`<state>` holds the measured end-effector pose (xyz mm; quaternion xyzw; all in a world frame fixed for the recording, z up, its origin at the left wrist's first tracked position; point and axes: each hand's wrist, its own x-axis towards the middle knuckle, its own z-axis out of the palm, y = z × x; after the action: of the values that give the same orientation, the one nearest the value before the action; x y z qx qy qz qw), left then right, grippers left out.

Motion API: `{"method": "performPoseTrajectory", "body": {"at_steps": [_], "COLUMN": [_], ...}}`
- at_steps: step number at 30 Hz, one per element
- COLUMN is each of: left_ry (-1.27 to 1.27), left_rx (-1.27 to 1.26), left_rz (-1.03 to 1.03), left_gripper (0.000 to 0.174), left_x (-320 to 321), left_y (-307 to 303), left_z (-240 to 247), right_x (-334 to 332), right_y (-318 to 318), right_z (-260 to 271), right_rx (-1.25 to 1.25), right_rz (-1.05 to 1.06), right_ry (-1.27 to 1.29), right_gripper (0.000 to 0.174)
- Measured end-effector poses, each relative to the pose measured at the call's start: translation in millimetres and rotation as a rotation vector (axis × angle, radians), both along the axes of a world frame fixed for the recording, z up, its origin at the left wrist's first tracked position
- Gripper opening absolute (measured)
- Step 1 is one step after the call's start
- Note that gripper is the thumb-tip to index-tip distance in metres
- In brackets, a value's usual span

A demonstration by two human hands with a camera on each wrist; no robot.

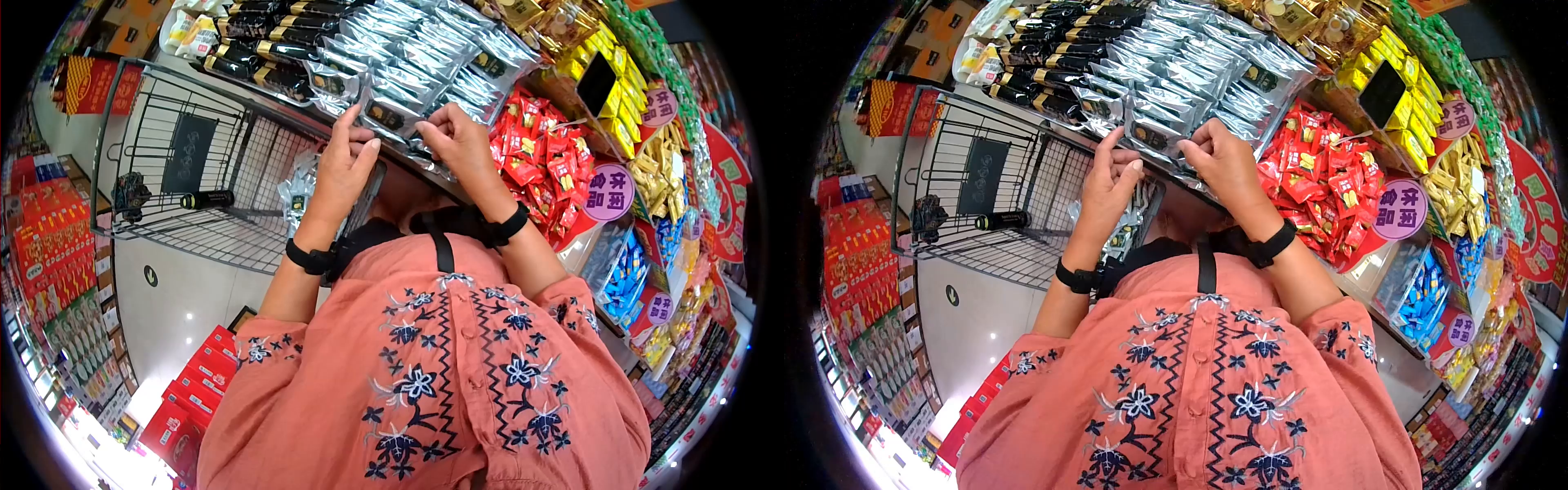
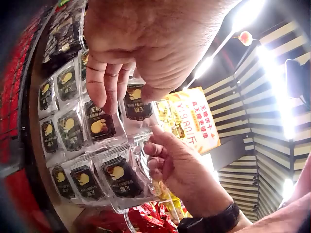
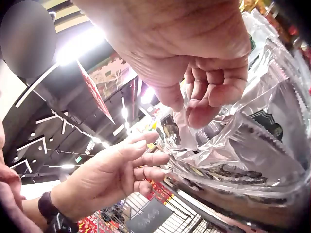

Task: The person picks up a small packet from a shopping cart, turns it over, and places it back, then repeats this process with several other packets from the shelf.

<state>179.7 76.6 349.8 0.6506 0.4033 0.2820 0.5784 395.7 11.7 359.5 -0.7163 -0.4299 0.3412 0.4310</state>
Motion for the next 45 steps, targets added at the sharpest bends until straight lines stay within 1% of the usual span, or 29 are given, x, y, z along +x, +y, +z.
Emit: {"method": "performPoseTrajectory", "body": {"at_steps": [4, 7, 10, 13, 14, 17, 18, 21, 22, 24, 26, 27, 29, 30, 32, 33, 34, 35, 36, 37, 39, 40, 43, 45], "left_ry": [-0.028, 0.035, 0.043, -0.158, -0.194, -0.108, -0.103, 0.028, 0.085, 0.199, 0.322, 0.381, 0.494, 0.616, 0.745, 0.787, 0.758, 0.787, 0.81, 0.832, 0.853, 0.864, 0.721, 0.731], "left_rx": [-0.015, 0.046, 0.058, -0.062, -0.072, -0.121, -0.13, -0.267, -0.309, -0.403, -0.472, -0.505, -0.566, -0.506, -0.314, -0.236, -0.227, -0.285, -0.288, -0.29, -0.259, -0.241, -0.254, -0.39], "left_rz": [-0.018, -0.027, -0.017, 0.093, 0.14, 0.27, 0.316, 0.392, 0.393, 0.395, 0.352, 0.328, 0.181, 0.15, -0.03, -0.058, -0.073, -0.027, -0.046, -0.065, -0.015, 0.009, 0.161, 0.186], "left_gripper": [0.057, 0.053, 0.049, 0.048, 0.043, 0.037, 0.034, 0.037, 0.036, 0.035, 0.035, 0.036, 0.035, 0.033, 0.037, 0.038, 0.04, 0.04, 0.043, 0.048, 0.054, 0.057, 0.063, 0.066], "left_x": [1, 8, 9, 3, -2, -29, -41, -82, -97, -124, -142, -150, -168, -166, -186, -186, -186, -184, -182, -180, -173, -168, -152, -140], "left_y": [-1, -1, -1, -5, -6, 5, 10, 21, 22, 18, 8, 4, -4, -9, -18, -22, -25, -30, -31, -32, -36, -36, -32, -18], "left_z": [-2, 5, 6, 11, 17, 3, -16, -73, -94, -138, -177, -197, -245, -240, -299, -305, -311, -318, -324, -330, -338, -340, -346, -352], "right_x": [1, 1, 1, -2, -3, -1, -3, -11, -18, -31, -41, -44, -52, -55, -62, -64, -66, -68, -71, -74, -79, -83, -91, -95], "right_y": [-1, -1, -2, -3, -3, -3, -2, -3, -5, -6, -9, -7, -10, -12, -15, -16, -16, -17, -19, -21, -23, -26, -28, -28], "right_z": [4, 3, 9, 31, 34, 60, 64, 69, 69, 61, 48, 43, 22, 15, 3, -5, -12, -20, -28, -35, -51, -59, -68, -69], "right_rx": [-0.001, 0.0, -0.024, 0.026, 0.071, 0.106, 0.119, 0.066, 0.002, -0.129, -0.259, -0.27, -0.285, -0.322, -0.391, -0.395, -0.398, -0.403, -0.395, -0.421, -0.466, -0.417, -0.514, -0.508], "right_rz": [0.01, 0.018, 0.028, -0.022, -0.047, -0.011, 0.014, 0.189, 0.245, 0.406, 0.565, 0.679, 0.814, 0.828, 0.85, 0.86, 0.868, 0.873, 0.864, 0.861, 0.855, 0.843, 0.776, 0.74], "right_ry": [0.027, 0.024, 0.06, 0.161, 0.22, 0.289, 0.293, 0.301, 0.304, 0.275, 0.278, 0.2, 0.082, 0.112, 0.165, 0.147, 0.129, 0.111, 0.112, 0.123, 0.141, 0.108, 0.137, 0.135], "right_gripper": [0.025, 0.026, 0.025, 0.021, 0.016, 0.013, 0.012, 0.011, 0.011, 0.019, 0.027, 0.028, 0.029, 0.029, 0.029, 0.029, 0.029, 0.028, 0.028, 0.028, 0.027, 0.027, 0.027, 0.025]}}
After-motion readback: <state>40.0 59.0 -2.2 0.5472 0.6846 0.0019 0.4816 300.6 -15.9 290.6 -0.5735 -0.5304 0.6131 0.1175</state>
